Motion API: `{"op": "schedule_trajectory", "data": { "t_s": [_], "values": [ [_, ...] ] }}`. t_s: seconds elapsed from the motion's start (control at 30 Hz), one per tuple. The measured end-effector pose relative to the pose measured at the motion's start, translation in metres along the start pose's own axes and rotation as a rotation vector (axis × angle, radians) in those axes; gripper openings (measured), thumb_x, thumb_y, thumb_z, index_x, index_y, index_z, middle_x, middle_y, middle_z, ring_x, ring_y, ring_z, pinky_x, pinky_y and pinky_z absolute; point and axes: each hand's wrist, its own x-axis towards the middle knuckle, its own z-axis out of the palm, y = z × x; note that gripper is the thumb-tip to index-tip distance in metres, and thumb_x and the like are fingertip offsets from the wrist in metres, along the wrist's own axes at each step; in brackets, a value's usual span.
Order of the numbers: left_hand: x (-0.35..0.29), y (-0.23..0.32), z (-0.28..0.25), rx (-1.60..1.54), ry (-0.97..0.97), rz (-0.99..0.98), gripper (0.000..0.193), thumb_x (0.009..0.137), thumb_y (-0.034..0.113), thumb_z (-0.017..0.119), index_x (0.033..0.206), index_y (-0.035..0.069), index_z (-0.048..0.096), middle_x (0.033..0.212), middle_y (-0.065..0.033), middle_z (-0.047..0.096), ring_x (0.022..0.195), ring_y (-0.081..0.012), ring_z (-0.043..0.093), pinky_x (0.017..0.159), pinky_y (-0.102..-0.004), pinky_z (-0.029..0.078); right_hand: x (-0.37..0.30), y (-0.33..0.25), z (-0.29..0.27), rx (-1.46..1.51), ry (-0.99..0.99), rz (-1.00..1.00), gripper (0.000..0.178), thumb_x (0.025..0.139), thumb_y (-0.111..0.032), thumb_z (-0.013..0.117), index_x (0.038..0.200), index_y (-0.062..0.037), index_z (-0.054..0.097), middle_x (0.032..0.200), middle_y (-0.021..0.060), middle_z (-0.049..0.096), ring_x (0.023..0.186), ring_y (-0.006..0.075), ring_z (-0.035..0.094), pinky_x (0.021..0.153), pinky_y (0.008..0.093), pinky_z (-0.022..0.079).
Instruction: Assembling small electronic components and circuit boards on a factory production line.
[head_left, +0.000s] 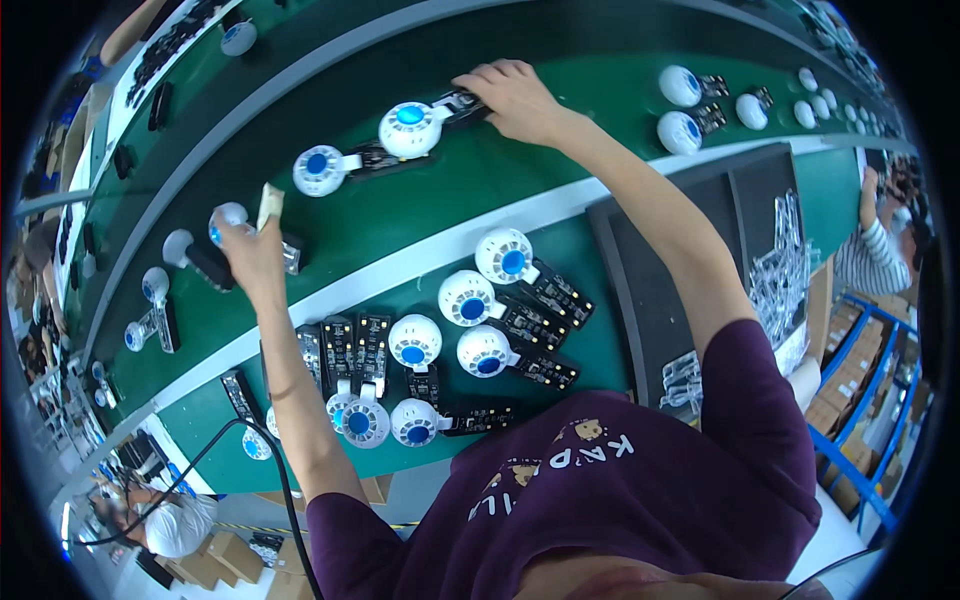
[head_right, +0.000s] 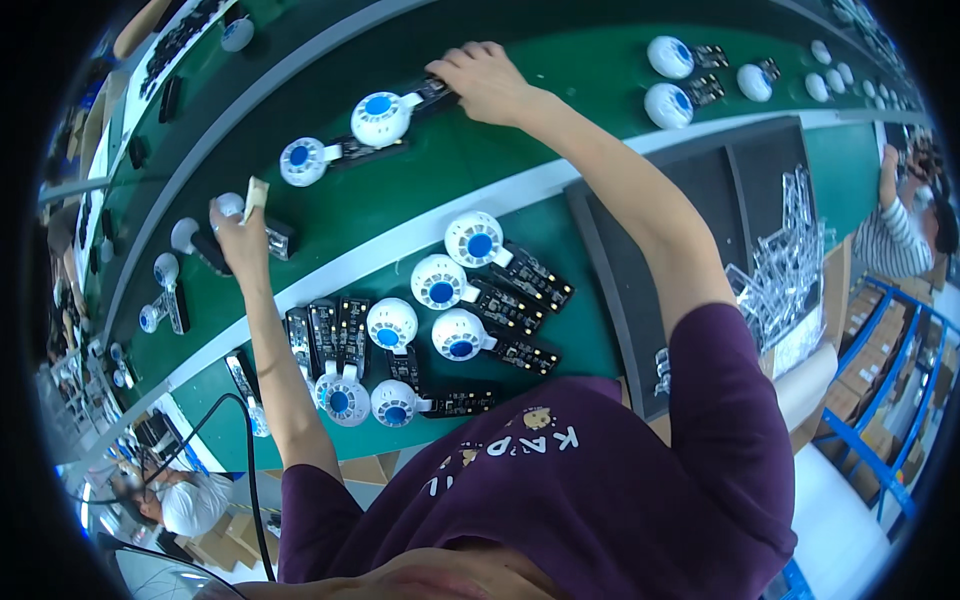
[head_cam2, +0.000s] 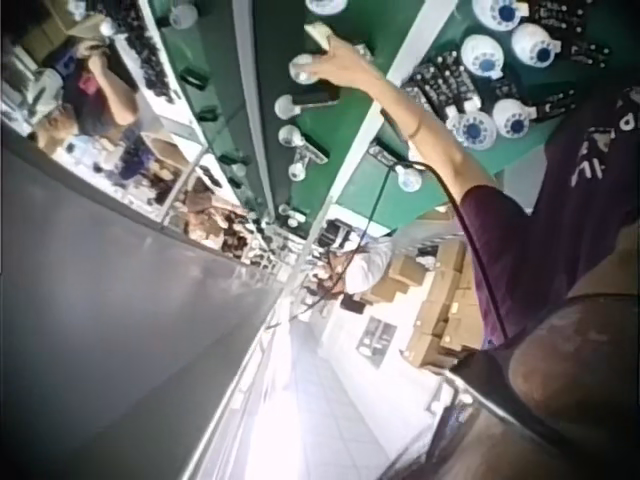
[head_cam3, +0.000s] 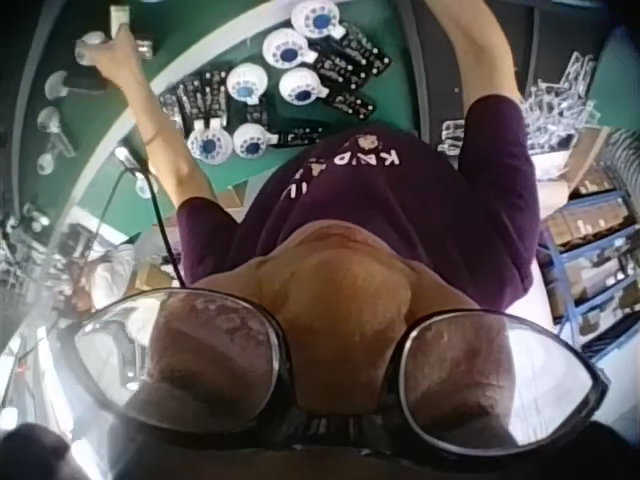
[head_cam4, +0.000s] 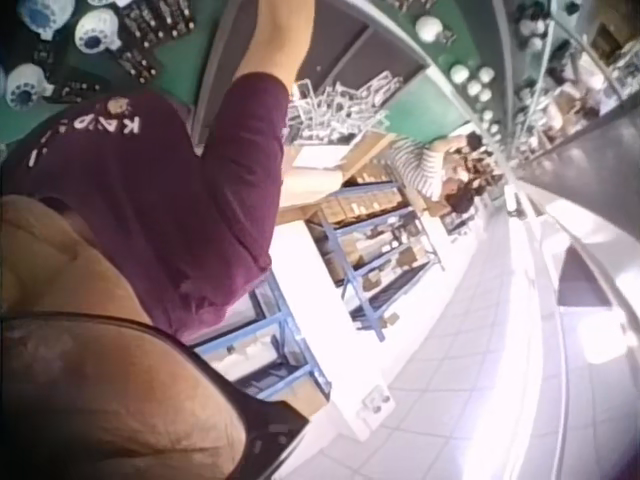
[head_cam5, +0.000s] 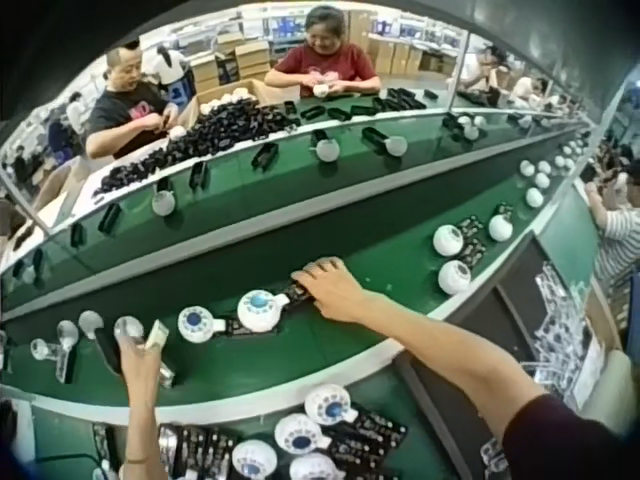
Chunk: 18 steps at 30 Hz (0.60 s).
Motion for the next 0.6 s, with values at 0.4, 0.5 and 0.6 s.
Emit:
{"op": "schedule_trajectory", "data": {
  "t_s": [0.4, 0.5, 0.6],
  "values": [
    [-0.008, 0.043, 0.052, -0.799, -0.058, 0.124, 0.049, 0.077, 0.027, 0.063, 0.116, 0.003, 0.045, 0.106, -0.0139, 0.052, 0.096, -0.0257, 0.055, 0.082, -0.0424, 0.049, -0.214, -0.073, -0.129, 0.354, 0.067, 0.768, 0.056, 0.068, -0.019, 0.070, 0.117, -0.0063, 0.046, 0.100, 0.0138, 0.046, 0.096, 0.0312, 0.044, 0.082, 0.0384, 0.041],
    [-0.034, 0.095, 0.060, -0.825, 0.114, 0.374, 0.046, 0.079, 0.024, 0.062, 0.116, 0.002, 0.045, 0.107, -0.0143, 0.052, 0.099, -0.0267, 0.054, 0.088, -0.0412, 0.046, -0.255, -0.069, -0.120, 0.360, -0.007, 0.755, 0.043, 0.074, -0.020, 0.066, 0.112, -0.0064, 0.053, 0.100, 0.0138, 0.052, 0.094, 0.0306, 0.049, 0.080, 0.0375, 0.043],
    [-0.053, 0.127, 0.057, -1.027, -0.164, 0.371, 0.045, 0.079, 0.024, 0.063, 0.114, 0.000, 0.045, 0.108, -0.0158, 0.052, 0.098, -0.0279, 0.055, 0.086, -0.0407, 0.047, -0.278, -0.015, -0.147, 0.420, 0.024, 0.798, 0.027, 0.079, -0.023, 0.061, 0.100, -0.0054, 0.060, 0.095, 0.0140, 0.059, 0.089, 0.0303, 0.056, 0.075, 0.0371, 0.045]
  ]
}}
